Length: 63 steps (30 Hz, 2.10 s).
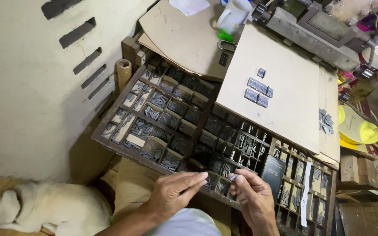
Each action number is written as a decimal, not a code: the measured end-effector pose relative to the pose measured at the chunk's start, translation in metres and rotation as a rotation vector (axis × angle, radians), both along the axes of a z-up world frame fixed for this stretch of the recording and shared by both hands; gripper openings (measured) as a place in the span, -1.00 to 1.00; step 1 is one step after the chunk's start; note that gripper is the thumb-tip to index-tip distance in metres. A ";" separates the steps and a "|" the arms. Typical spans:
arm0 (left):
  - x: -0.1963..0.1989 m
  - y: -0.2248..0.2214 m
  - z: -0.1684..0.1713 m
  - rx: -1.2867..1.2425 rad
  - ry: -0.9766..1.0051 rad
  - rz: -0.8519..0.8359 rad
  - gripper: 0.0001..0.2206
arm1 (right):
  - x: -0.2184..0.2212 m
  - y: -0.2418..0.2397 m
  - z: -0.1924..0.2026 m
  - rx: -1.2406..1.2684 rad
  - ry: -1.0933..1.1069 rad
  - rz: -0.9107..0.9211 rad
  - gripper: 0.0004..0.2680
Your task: The person is manually typesetting by selecting individual metal characters from a compartmentalized tray and arranging them on a board, occasionally referring to a smartphone for the text layout.
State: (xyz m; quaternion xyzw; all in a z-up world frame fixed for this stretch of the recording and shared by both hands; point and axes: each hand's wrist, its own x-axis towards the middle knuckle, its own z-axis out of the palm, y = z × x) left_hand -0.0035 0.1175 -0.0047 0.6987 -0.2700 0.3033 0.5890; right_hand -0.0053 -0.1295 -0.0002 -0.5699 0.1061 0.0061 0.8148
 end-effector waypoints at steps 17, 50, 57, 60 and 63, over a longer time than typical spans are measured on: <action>-0.004 -0.015 0.010 -0.007 -0.056 -0.075 -0.68 | -0.014 0.022 -0.006 0.099 -0.022 0.081 -0.83; 0.023 0.024 -0.034 -0.093 0.201 0.025 -0.78 | 0.228 -0.007 -0.037 -3.215 -1.305 -0.331 -0.80; 0.016 0.034 -0.007 -0.198 0.176 0.034 -0.66 | 0.255 -0.003 -0.036 -3.781 -1.536 0.155 -0.84; 0.015 0.036 -0.001 -0.201 0.133 0.050 -0.64 | 0.247 -0.002 -0.031 -4.034 -1.541 0.584 -0.45; 0.013 0.038 0.001 -0.145 0.101 0.033 -0.64 | 0.231 0.020 0.000 -4.114 -1.483 0.796 -0.48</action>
